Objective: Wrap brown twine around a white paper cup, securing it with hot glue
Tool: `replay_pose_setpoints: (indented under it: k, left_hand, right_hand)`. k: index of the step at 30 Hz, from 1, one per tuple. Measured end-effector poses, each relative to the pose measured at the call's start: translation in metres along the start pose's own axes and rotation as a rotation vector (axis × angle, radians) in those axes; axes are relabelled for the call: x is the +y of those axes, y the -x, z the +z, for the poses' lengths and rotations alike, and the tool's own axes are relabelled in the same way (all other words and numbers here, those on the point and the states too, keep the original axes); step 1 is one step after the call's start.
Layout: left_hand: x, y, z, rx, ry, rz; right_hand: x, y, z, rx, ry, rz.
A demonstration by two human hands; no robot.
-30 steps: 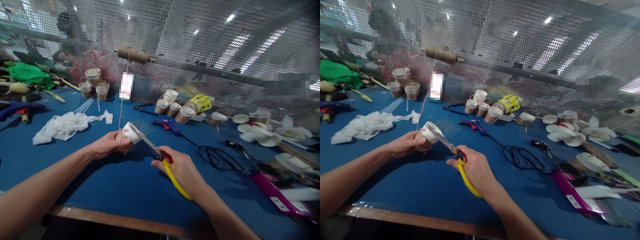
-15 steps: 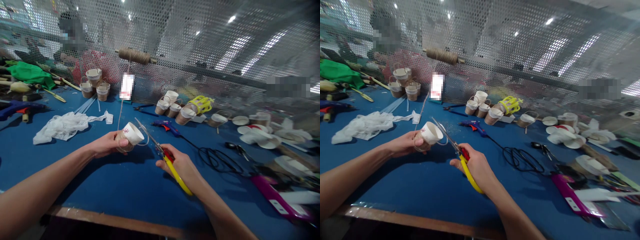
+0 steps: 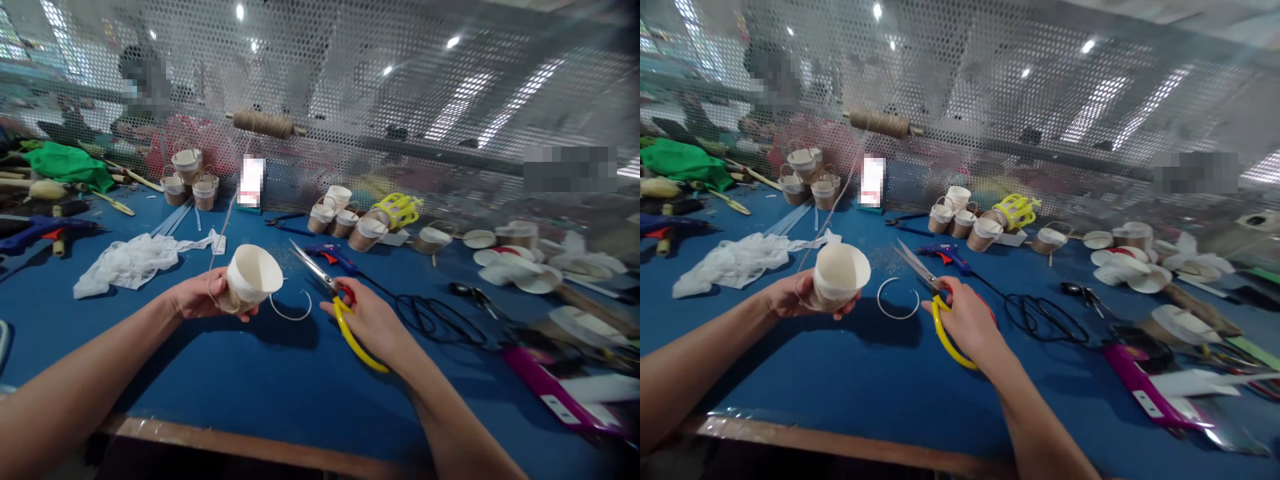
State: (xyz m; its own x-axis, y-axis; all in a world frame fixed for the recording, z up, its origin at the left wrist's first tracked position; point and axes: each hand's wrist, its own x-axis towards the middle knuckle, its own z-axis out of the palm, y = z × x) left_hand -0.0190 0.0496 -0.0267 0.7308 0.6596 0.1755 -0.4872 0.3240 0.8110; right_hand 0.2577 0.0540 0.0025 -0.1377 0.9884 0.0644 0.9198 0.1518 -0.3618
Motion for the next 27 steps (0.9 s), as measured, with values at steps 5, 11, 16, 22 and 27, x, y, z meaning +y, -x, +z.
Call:
replay_pose_setpoints:
  k: [5,11,16,22,27]
  left_hand:
    - [0.005,0.003,-0.002,0.037,-0.007,-0.035]
    - [0.003,0.004,-0.008,0.063,0.029,-0.062]
    - [-0.002,0.000,-0.002,0.084,0.081,-0.069]
    - [-0.004,-0.010,0.006,0.118,0.178,-0.160]
    - [-0.005,-0.014,0.009,0.087,0.247,-0.179]
  right_hand:
    - [0.011,-0.003,-0.006,-0.097,0.219,-0.016]
    - [0.015,-0.004,-0.004,-0.184,0.300,0.011]
    - [0.013,-0.001,-0.012,-0.239,0.351,0.020]
    - [-0.007,0.010,-0.014,-0.072,0.298,-0.136]
    - [-0.029,0.012,0.013,-0.180,0.031,-0.446]
